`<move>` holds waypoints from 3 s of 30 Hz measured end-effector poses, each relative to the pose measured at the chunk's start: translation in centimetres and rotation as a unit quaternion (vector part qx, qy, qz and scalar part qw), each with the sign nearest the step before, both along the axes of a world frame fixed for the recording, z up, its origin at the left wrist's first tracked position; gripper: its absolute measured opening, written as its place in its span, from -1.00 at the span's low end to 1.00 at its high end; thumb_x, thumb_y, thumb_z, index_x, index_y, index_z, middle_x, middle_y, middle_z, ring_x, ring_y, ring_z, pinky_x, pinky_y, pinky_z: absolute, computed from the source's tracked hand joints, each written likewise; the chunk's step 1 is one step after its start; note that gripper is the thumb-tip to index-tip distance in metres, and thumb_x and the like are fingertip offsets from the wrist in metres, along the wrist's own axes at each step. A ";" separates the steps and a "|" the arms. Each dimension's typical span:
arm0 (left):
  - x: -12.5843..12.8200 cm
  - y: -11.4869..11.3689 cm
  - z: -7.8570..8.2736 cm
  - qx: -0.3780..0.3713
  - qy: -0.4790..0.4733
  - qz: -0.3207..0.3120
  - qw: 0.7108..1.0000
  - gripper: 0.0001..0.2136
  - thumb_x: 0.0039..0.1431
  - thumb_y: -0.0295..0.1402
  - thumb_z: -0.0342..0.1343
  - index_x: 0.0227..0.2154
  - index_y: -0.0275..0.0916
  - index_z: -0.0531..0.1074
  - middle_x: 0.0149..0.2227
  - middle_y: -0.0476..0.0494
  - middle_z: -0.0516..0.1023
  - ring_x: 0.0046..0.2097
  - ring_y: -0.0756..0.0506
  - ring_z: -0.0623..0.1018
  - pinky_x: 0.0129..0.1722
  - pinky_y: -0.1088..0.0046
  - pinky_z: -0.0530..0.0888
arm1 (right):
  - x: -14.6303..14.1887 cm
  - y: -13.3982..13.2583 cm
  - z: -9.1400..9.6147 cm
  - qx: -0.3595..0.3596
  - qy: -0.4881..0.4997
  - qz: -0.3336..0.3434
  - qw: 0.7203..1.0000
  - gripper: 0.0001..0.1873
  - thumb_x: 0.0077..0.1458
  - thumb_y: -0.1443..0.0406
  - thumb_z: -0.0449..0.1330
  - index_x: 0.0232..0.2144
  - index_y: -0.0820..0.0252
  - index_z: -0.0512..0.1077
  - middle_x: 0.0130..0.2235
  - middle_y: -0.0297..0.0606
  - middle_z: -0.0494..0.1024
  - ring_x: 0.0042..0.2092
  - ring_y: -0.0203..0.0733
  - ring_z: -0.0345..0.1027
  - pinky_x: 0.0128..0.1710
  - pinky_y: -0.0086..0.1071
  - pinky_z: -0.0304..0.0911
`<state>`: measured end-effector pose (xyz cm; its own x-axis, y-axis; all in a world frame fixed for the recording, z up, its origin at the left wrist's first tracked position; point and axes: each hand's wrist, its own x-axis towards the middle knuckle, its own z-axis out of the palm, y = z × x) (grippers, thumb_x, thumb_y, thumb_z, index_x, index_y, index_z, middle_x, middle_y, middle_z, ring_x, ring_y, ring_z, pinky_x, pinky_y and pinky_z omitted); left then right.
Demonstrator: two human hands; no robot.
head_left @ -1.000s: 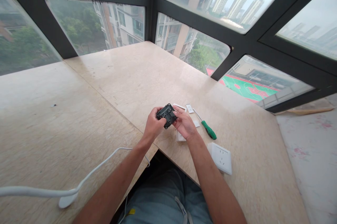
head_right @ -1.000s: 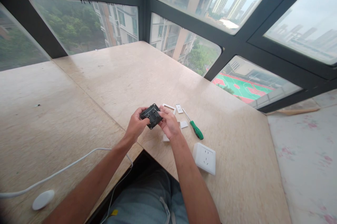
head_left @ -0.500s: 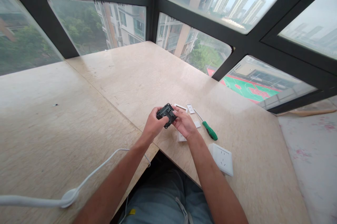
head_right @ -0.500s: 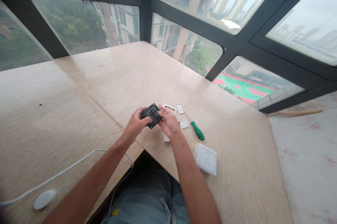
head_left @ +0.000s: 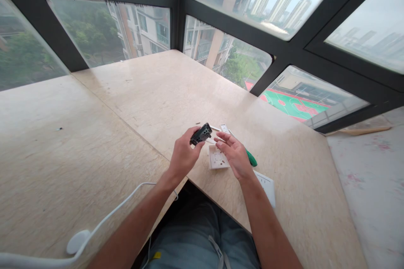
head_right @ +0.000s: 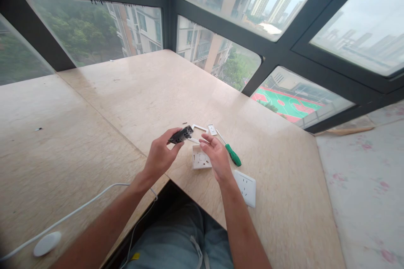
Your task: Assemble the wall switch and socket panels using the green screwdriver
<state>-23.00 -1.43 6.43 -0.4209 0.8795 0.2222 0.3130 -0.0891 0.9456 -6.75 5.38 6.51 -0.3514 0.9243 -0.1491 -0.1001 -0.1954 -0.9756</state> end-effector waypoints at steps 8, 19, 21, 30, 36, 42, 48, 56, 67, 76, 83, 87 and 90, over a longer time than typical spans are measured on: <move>0.7 -0.7 0.0 -0.110 0.306 -0.006 0.945 -0.60 0.12 -0.70 -0.05 -0.18 -0.16 0.56 -0.13 -0.24 0.63 -0.02 -0.23 0.57 0.03 0.23 0.44 | 4.8 -1.7 -1.5 0.139 -0.196 -0.085 0.967 -0.61 -0.02 0.18 0.34 -0.10 0.08 0.53 0.11 -0.11 0.48 0.17 0.05 0.31 0.14 -0.01 0.25; 0.8 -0.6 -0.4 -0.163 0.371 -0.002 0.914 -0.68 0.07 -0.71 0.00 -0.38 -0.16 0.54 -0.34 -0.23 0.59 -0.03 -0.29 0.57 -0.01 0.24 0.45 | 5.6 -5.0 -5.0 0.192 -0.361 0.011 0.913 -0.48 -0.04 0.27 0.30 0.04 0.02 0.47 0.18 -0.09 0.38 0.24 0.15 0.19 0.10 0.04 0.28; 0.3 -0.5 -0.7 -0.171 0.383 0.008 0.908 -0.67 0.11 -0.71 -0.05 -0.36 -0.17 0.53 -0.32 -0.24 0.59 -0.03 -0.29 0.56 -0.03 0.25 0.45 | 5.1 -5.3 -5.0 0.190 -0.369 0.019 0.909 -0.48 -0.03 0.29 0.28 0.04 0.04 0.47 0.17 -0.06 0.37 0.22 0.17 0.22 0.11 0.05 0.28; -0.9 -0.3 -2.2 -0.202 0.417 -0.002 0.886 -0.76 0.21 -0.57 -0.01 -0.18 -0.32 0.53 0.09 -0.46 0.49 0.19 -0.36 0.43 0.11 0.13 0.41 | 1.7 -5.4 -5.6 0.171 -0.300 0.001 0.939 -0.53 0.00 0.37 0.23 0.01 0.04 0.51 0.11 -0.08 0.35 -0.18 -0.08 0.43 0.02 -0.02 0.37; -1.5 -0.3 -2.2 -0.206 0.410 0.034 0.888 -0.72 0.20 -0.56 -0.01 -0.07 -0.36 0.50 0.16 -0.48 0.43 0.26 -0.38 0.36 0.18 0.08 0.36 | -0.1 -4.8 -5.3 0.113 -0.180 0.032 0.977 -0.39 -0.03 0.30 0.31 0.12 0.01 0.41 0.25 -0.08 0.25 -0.11 -0.09 0.47 -0.07 -0.11 0.46; -1.9 -0.3 -1.2 -0.219 0.451 0.033 0.865 -0.65 0.23 -0.55 -0.07 0.04 -0.44 0.42 0.20 -0.50 0.39 0.28 -0.38 0.32 0.18 0.05 0.37 | 2.1 -3.1 -5.5 0.205 -0.331 -0.106 0.915 -0.43 0.04 0.24 0.19 0.13 0.21 0.36 0.20 0.02 0.30 0.22 0.12 0.22 0.11 0.00 0.32; -0.8 -0.2 -1.1 -0.154 0.457 -0.035 0.875 -0.66 0.24 -0.48 -0.01 0.06 -0.37 0.44 0.19 -0.41 0.42 0.29 -0.37 0.32 0.21 0.03 0.35 | 2.7 -1.0 -6.5 0.223 -0.497 -0.053 0.837 -0.46 0.03 0.24 0.21 0.08 0.29 0.40 0.17 0.10 0.31 0.25 0.23 0.12 0.26 0.07 0.05; -0.1 -0.3 -1.0 -0.060 0.421 -0.081 0.902 -0.71 0.21 -0.49 0.05 -0.01 -0.27 0.46 0.13 -0.32 0.48 0.24 -0.29 0.40 0.25 0.05 0.35 | -1.3 2.9 -6.8 0.277 -0.430 0.052 0.858 -0.57 0.06 0.43 0.12 0.01 0.26 0.47 0.22 0.02 0.36 0.30 0.07 0.12 0.31 -0.01 -0.01; 0.2 -0.6 0.3 -0.001 0.397 -0.102 0.912 -0.76 0.21 -0.51 0.06 -0.07 -0.28 0.45 0.01 -0.31 0.54 0.13 -0.28 0.48 0.14 0.06 0.45 | -0.3 3.5 -7.3 0.285 -0.302 0.079 0.906 -0.41 0.06 0.47 0.05 0.17 0.19 0.35 0.32 -0.09 0.27 0.36 -0.09 0.09 0.28 -0.08 0.18; 3.0 -1.1 0.4 -0.001 0.418 -0.156 0.895 -0.75 0.23 -0.47 0.06 -0.05 -0.32 0.46 0.04 -0.36 0.54 0.10 -0.30 0.53 0.08 0.04 0.50 | 8.1 -1.1 -3.0 0.333 -0.229 -0.023 0.915 -0.58 0.18 0.33 0.10 0.09 0.03 0.41 0.18 -0.17 0.44 0.23 -0.09 0.28 0.16 -0.10 0.32; 8.6 -3.3 -0.2 0.021 0.370 -0.276 0.887 -0.71 0.28 -0.45 0.03 0.05 -0.26 0.39 0.06 -0.29 0.53 0.11 -0.24 0.52 0.10 0.09 0.49 | 15.1 4.0 -2.6 0.236 -0.478 -0.049 0.845 -0.57 0.11 0.25 0.19 0.04 0.23 0.44 0.08 0.00 0.46 0.10 -0.01 0.36 0.05 -0.14 0.31; 12.0 -3.8 -1.7 -0.008 0.319 -0.333 0.887 -0.55 0.26 -0.39 0.08 0.20 -0.22 0.22 0.15 -0.33 0.45 0.17 -0.28 0.46 0.14 0.02 0.45 | 16.0 6.2 -4.1 0.210 -0.485 0.002 0.849 -0.52 -0.10 0.13 0.39 -0.12 0.25 0.54 -0.14 -0.10 0.55 -0.11 -0.06 0.44 -0.07 -0.23 0.32; 14.1 -3.0 -3.4 -0.026 0.271 -0.352 0.895 -0.29 0.17 -0.31 0.21 0.31 -0.18 0.00 0.26 -0.38 0.29 0.28 -0.32 0.33 0.22 -0.04 0.36 | 16.1 6.5 -4.5 0.213 -0.470 0.022 0.856 -0.61 -0.02 0.15 0.33 -0.15 0.24 0.55 -0.20 -0.16 0.56 -0.21 -0.14 0.43 -0.15 -0.30 0.29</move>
<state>-8.87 -4.40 3.07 0.3996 0.8993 0.1779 0.6107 -0.4059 0.6800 9.31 11.87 1.97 -0.2982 0.9538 -0.0374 0.7661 0.2157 -0.6055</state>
